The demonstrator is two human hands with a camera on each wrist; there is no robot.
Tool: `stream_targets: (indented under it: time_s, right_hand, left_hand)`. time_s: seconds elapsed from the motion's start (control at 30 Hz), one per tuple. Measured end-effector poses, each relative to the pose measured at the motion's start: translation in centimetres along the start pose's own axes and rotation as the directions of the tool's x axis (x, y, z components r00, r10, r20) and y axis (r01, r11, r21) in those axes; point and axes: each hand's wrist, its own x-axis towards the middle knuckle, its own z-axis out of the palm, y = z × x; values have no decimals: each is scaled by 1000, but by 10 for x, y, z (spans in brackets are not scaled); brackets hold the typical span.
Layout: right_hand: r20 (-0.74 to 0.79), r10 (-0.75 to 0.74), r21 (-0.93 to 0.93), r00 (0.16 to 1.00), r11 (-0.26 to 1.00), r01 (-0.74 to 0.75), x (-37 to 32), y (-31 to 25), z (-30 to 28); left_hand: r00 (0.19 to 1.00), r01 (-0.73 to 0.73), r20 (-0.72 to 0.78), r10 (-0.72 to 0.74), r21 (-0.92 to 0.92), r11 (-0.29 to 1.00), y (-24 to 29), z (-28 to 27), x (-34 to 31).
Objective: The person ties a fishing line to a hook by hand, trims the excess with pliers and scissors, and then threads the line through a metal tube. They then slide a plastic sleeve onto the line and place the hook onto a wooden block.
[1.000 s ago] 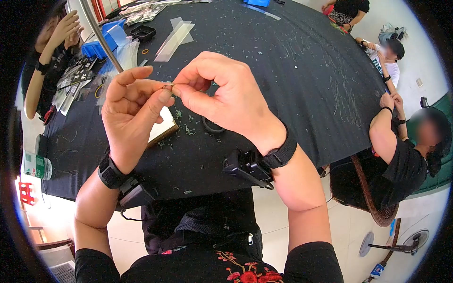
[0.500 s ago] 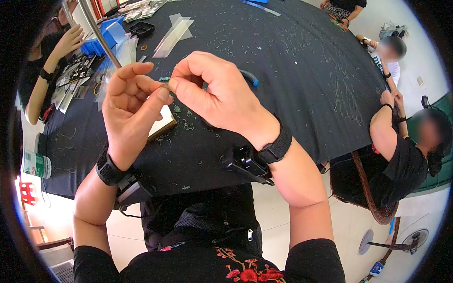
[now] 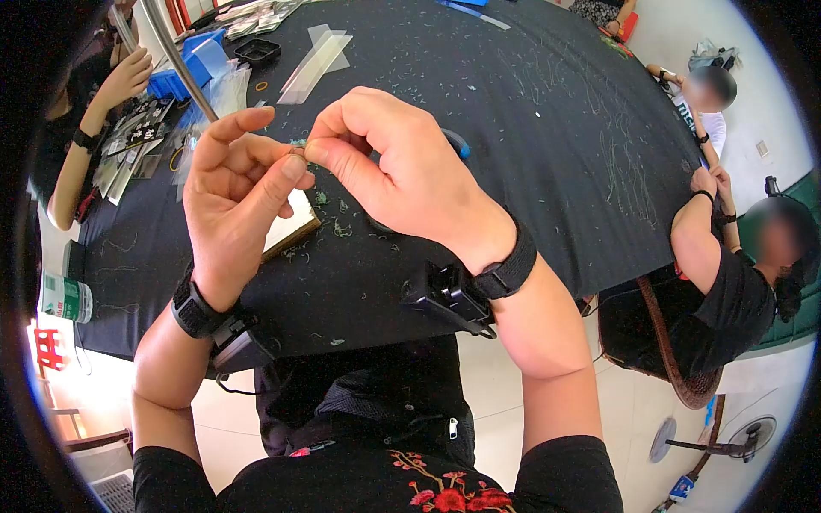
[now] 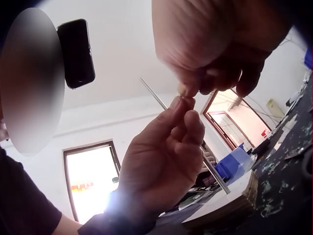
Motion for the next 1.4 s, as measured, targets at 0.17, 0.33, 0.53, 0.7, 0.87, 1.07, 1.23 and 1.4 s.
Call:
stream_targets:
  time_s: [0.17,0.33,0.53,0.7,0.87,1.07,1.23,1.4]
  right_hand:
    - [-35,-7,35,999,999,8,1,-1,0]
    - [-68,-117,-4,991,993,117,1,0,2]
    - [-27,-109,-94,994,990,106,1,1,3]
    - [-97,-46,1,994,999,47,1,0,2]
    - [-99,0,117,995,993,12,0,2,-1]
    - [-31,-4,-3,1000,1000,4,1,-2,-2]
    - [-33,-24,-45,999,999,22,2,-3,-2]
    - [-29,-75,-119,997,990,71,2,-3,-1]
  left_hand:
    - [1000,-12,-25,12,7,1000,1,2,0]
    - [998,-37,46,32,129,991,-2,-1,0]
    - [999,14,46,-20,130,991,-1,0,0]
    - [1000,-21,-6,22,26,999,1,2,0]
    - [999,-31,-23,31,-13,999,1,1,1]
    - [997,-78,7,78,37,996,-3,-2,1]
    - [1000,11,-24,-11,-10,1000,2,0,1]
    - [998,-61,-10,62,75,995,-4,-2,2]
